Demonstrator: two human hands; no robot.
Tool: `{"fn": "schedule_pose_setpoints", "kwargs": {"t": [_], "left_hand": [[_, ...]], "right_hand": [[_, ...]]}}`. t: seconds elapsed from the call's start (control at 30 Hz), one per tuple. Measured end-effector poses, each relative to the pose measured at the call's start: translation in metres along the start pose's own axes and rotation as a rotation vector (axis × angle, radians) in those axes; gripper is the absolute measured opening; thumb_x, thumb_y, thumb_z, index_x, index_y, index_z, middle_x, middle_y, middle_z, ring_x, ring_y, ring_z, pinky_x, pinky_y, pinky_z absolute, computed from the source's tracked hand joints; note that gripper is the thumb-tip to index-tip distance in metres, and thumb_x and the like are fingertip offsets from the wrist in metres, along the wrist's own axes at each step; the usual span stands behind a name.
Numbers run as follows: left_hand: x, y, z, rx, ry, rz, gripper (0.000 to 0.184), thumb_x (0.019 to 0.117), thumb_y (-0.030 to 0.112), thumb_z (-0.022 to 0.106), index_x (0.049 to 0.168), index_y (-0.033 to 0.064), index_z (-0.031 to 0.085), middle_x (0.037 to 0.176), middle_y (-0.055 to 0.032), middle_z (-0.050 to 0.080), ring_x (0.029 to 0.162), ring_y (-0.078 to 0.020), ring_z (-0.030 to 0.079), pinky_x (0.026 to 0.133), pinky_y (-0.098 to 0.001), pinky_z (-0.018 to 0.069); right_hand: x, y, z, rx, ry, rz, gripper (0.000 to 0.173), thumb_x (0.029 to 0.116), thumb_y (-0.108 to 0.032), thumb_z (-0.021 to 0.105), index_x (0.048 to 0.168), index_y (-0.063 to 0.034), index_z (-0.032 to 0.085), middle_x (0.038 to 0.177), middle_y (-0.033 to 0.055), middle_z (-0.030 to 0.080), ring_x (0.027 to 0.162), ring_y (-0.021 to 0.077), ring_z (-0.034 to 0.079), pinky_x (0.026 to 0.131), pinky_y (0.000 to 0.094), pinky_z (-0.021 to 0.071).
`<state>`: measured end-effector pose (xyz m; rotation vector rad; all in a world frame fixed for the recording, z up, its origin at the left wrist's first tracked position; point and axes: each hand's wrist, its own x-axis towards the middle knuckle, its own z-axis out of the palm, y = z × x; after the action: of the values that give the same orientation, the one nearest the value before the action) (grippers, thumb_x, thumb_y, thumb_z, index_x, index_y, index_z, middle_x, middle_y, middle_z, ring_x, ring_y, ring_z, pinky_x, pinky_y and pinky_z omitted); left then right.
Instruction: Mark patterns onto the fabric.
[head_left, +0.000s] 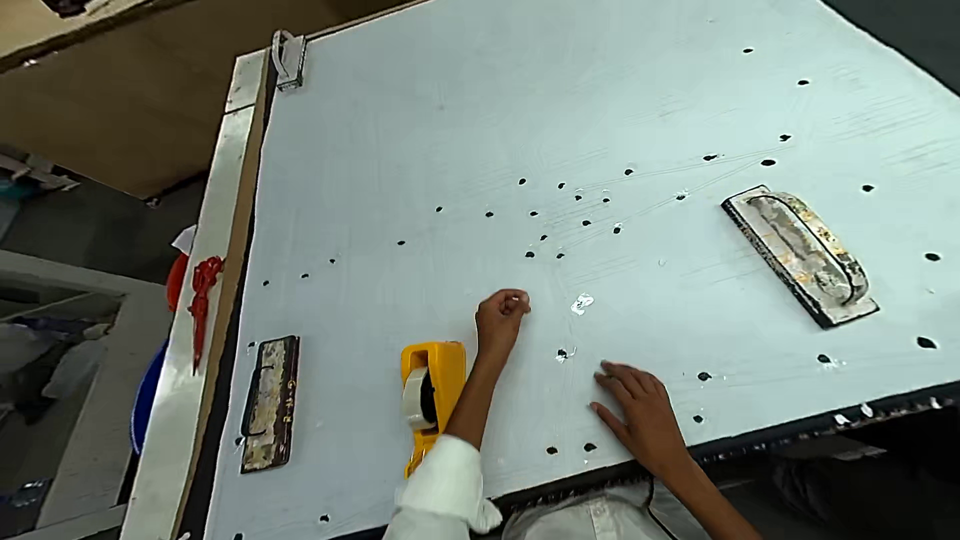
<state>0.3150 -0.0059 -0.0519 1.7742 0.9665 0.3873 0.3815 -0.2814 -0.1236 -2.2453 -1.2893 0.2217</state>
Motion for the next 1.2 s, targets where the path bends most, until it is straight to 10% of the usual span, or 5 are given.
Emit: {"fn": "schedule_pose_setpoints", "kwargs": {"t": [0.43,0.83,1.07,1.2], "left_hand": [[0.216,0.042,0.044,0.161,0.038,-0.136,0.040,0.0992,0.016,0.068,0.129,-0.0066,0.053,0.097,-0.0168,0.070,0.078,-0.0197,0.065,0.076,-0.0385,0.0546],[0.266,0.074,0.088,0.141,-0.072,-0.027,0.041,0.0996,0.017,0.067,0.129,-0.0057,0.051,0.097,-0.0160,0.070,0.079,-0.0194,0.065,0.073,-0.0370,0.0537],[0.273,0.087,0.094,0.674,-0.098,-0.234,0.056,0.0935,0.044,0.072,0.114,-0.0074,0.067,0.114,-0.0283,0.067,0.111,-0.0451,0.064,0.094,-0.0661,0.0489],[0.201,0.092,0.075,0.636,-0.162,-0.169,0.046,0.0946,0.031,0.073,0.116,-0.0087,0.065,0.113,-0.0323,0.065,0.110,-0.0491,0.062,0.093,-0.0679,0.0483]], "right_hand": [[-0.014,0.003,0.009,-0.007,0.048,0.004,0.041,0.1071,-0.048,0.041,0.135,-0.0298,0.065,0.149,-0.0085,0.058,0.139,0.0128,0.051,0.116,0.0407,0.0330],[-0.014,-0.001,-0.001,-0.006,-0.054,0.014,0.040,0.1072,-0.044,0.045,0.137,-0.0272,0.065,0.151,-0.0075,0.056,0.140,0.0131,0.049,0.118,0.0415,0.0286],[-0.016,-0.002,0.002,-0.027,-0.040,0.018,0.040,0.1077,-0.043,0.043,0.137,-0.0281,0.065,0.150,-0.0089,0.056,0.141,0.0119,0.048,0.119,0.0401,0.0281],[-0.015,-0.001,0.006,-0.018,-0.003,0.008,0.039,0.1067,-0.044,0.045,0.136,-0.0278,0.066,0.150,-0.0079,0.057,0.140,0.0129,0.049,0.118,0.0412,0.0301]]}}
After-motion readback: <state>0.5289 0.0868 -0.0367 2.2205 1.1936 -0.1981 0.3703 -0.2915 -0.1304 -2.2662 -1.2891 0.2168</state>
